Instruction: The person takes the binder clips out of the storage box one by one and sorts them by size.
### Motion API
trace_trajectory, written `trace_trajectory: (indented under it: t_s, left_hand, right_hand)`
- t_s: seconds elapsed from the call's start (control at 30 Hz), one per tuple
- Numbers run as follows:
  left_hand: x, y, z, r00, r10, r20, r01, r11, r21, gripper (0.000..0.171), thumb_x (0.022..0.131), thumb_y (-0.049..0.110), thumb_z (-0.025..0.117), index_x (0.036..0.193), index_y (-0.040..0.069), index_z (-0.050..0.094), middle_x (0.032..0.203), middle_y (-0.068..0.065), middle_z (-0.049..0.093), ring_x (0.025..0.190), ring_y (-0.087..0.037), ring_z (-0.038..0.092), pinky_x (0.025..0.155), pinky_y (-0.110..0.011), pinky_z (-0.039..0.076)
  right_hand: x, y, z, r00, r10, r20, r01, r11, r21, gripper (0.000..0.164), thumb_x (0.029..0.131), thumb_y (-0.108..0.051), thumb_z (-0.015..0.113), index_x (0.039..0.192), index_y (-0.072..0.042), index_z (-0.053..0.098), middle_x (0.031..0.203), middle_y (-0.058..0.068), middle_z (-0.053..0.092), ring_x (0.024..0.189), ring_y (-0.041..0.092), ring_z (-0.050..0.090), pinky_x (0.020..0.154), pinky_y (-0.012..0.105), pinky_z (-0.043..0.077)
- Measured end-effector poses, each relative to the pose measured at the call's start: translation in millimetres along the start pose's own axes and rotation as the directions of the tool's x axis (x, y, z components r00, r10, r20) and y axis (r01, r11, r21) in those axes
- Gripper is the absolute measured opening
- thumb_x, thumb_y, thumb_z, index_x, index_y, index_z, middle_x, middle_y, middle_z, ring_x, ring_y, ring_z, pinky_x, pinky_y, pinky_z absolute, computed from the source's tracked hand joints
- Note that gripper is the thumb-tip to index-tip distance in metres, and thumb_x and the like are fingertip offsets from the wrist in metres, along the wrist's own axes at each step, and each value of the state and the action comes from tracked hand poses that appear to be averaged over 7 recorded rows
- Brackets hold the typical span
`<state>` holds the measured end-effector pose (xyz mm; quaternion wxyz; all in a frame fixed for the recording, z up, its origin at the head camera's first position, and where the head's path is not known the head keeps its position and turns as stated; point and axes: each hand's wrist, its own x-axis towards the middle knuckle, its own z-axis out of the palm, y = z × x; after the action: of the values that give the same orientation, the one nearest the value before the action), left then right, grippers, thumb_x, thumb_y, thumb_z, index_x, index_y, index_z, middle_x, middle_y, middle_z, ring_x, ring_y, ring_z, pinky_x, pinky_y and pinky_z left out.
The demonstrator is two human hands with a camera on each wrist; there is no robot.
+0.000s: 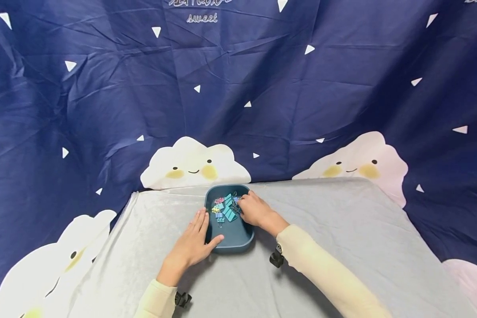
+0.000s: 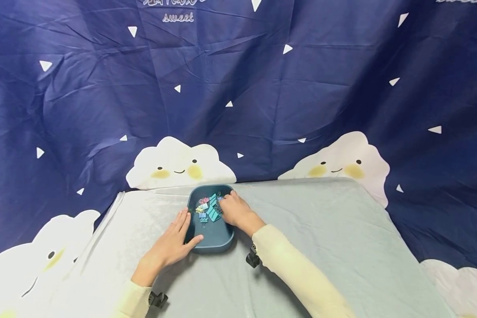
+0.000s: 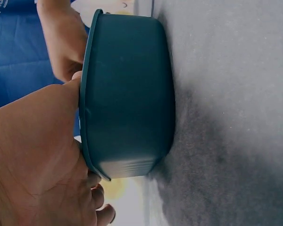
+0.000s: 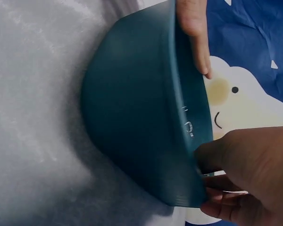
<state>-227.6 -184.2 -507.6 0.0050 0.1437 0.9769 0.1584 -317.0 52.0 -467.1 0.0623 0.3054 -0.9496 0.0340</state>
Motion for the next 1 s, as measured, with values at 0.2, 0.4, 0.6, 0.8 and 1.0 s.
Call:
trace_trajectory:
  t_s: [0.2,0.4,0.6,0.8,1.0]
  left_hand:
    - [0.7,0.7,0.2,1.0,0.006,0.001,-0.006,1.0,-0.014,0.1,0.105,0.069,0.047,0.168,-0.004,0.02,0.179,-0.019,0.011,0.167,-0.036,0.012,0.135,-0.053,0.021]
    - [0.1,0.1,-0.4,1.0,0.0,0.012,0.0,0.999,-0.036,0.1,0.105,0.069,0.047,0.168,-0.003,0.019,0.18,-0.017,0.01,0.168,-0.035,0.011,0.135,-0.053,0.021]
    - [-0.2,-0.6,-1.1,1.0,-0.005,0.021,0.006,0.999,-0.04,0.099,0.105,0.068,0.049,0.169,-0.002,0.019,0.18,-0.017,0.009,0.168,-0.035,0.011,0.136,-0.052,0.02]
    - [-0.9,-0.8,-1.2,0.999,-0.013,0.034,0.014,0.999,-0.034,0.099,0.106,0.068,0.048,0.169,-0.001,0.016,0.18,-0.016,0.006,0.168,-0.034,0.009,0.136,-0.051,0.019]
    - [-1.4,0.4,-2.0,1.0,-0.009,0.017,0.009,0.998,-0.057,0.098,0.106,0.065,0.051,0.169,-0.003,0.018,0.18,-0.017,0.008,0.167,-0.036,0.011,0.135,-0.053,0.021]
  right_hand:
    - [-2.8,-0.1,6.7,1.0,-0.016,0.021,0.017,1.0,-0.02,0.023,0.097,-0.009,0.077,0.12,-0.006,0.077,0.114,0.015,0.072,0.102,0.03,0.065,0.092,0.045,0.059]
    - [-2.1,1.4,8.1,1.0,-0.006,0.029,0.006,1.0,0.017,0.02,0.095,-0.005,0.077,0.115,-0.009,0.077,0.105,0.008,0.069,0.087,0.025,0.069,0.078,0.043,0.061]
    - [-1.5,3.5,8.8,1.0,0.003,0.015,-0.005,0.996,0.09,0.021,0.09,0.002,0.077,0.108,-0.009,0.076,0.1,0.004,0.063,0.082,0.021,0.063,0.074,0.04,0.058]
    - [-1.8,5.9,13.1,0.998,-0.001,-0.067,0.01,0.99,0.138,0.02,0.091,0.004,0.075,0.107,-0.008,0.077,0.1,0.005,0.065,0.086,0.024,0.067,0.077,0.041,0.06]
    - [-2.0,6.3,10.1,0.99,-0.001,-0.143,0.021,0.99,0.139,0.016,0.091,0.003,0.075,0.103,-0.007,0.078,0.098,0.008,0.069,0.089,0.029,0.072,0.08,0.044,0.063]
